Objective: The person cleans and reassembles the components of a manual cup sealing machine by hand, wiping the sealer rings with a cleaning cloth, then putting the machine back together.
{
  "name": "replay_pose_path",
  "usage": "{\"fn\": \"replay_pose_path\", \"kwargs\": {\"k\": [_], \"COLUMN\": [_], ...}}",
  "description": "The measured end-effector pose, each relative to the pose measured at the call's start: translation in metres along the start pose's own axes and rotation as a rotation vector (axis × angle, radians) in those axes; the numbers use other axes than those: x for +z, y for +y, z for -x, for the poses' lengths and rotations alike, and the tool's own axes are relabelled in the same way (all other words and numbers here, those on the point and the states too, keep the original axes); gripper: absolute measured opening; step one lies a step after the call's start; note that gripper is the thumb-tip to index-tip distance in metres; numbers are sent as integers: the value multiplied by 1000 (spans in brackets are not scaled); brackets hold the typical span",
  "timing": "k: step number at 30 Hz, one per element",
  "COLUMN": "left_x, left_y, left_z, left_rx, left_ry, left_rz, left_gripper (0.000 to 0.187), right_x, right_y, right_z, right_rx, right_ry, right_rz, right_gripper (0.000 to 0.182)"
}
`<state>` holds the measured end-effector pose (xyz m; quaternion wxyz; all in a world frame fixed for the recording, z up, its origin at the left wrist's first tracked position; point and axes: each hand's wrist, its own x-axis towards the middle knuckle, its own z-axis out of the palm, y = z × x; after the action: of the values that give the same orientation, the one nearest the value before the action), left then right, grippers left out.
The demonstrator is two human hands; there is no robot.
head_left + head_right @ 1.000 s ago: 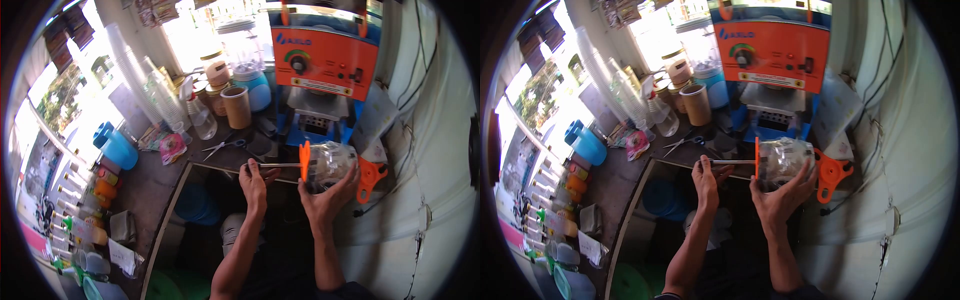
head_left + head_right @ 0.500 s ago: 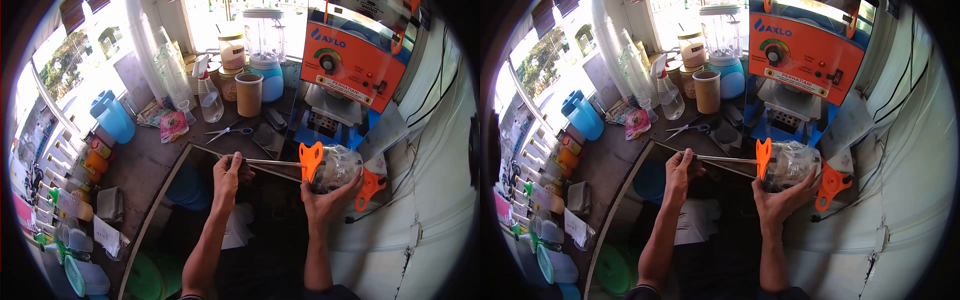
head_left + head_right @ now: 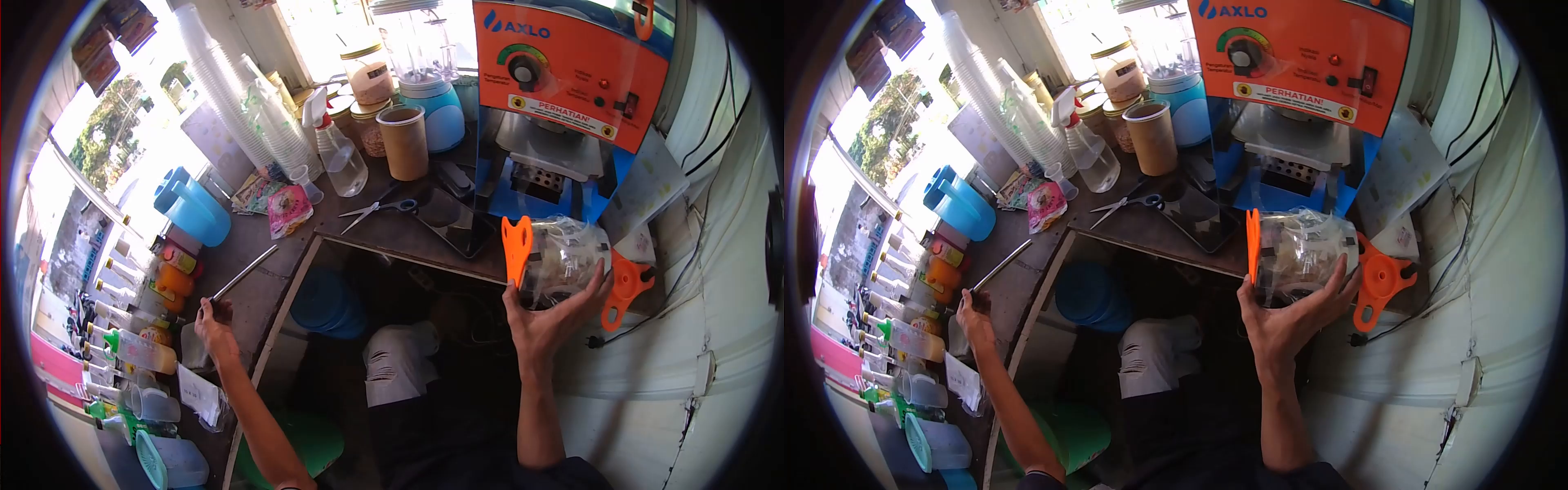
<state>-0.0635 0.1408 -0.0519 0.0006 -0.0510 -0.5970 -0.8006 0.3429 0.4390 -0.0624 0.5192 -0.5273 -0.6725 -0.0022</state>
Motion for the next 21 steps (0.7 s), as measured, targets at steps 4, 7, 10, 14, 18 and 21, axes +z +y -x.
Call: {"fn": "replay_pose_path", "kwargs": {"k": [4, 7, 10, 14, 18, 21], "left_x": [-34, -45, -47, -46, 36, 103], "left_y": [-9, -27, -42, -50, -6, 4], "left_z": [-22, -36, -52, -64, 9, 69], "left_rx": [-56, 50, 127, 478, 256, 552], "left_ry": [-20, -1, 11, 1, 39, -80], "left_rz": [41, -84, -324, -1179, -1739, -1542], "left_gripper": [21, 21, 19, 30, 47, 57], "right_x": [0, 0, -1, -3, -4, -7], "right_y": [3, 5, 5, 4, 5, 2], "right_z": [-1, -1, 1, -1, 0, -3], "right_rx": [-7, -23, -2, 4, 23, 22], "right_ry": [25, 32, 17, -23, -50, -68], "right_rz": [-19, 3, -27, -36, -49, -46], "right_gripper": [112, 113, 113, 110, 113, 109]}}
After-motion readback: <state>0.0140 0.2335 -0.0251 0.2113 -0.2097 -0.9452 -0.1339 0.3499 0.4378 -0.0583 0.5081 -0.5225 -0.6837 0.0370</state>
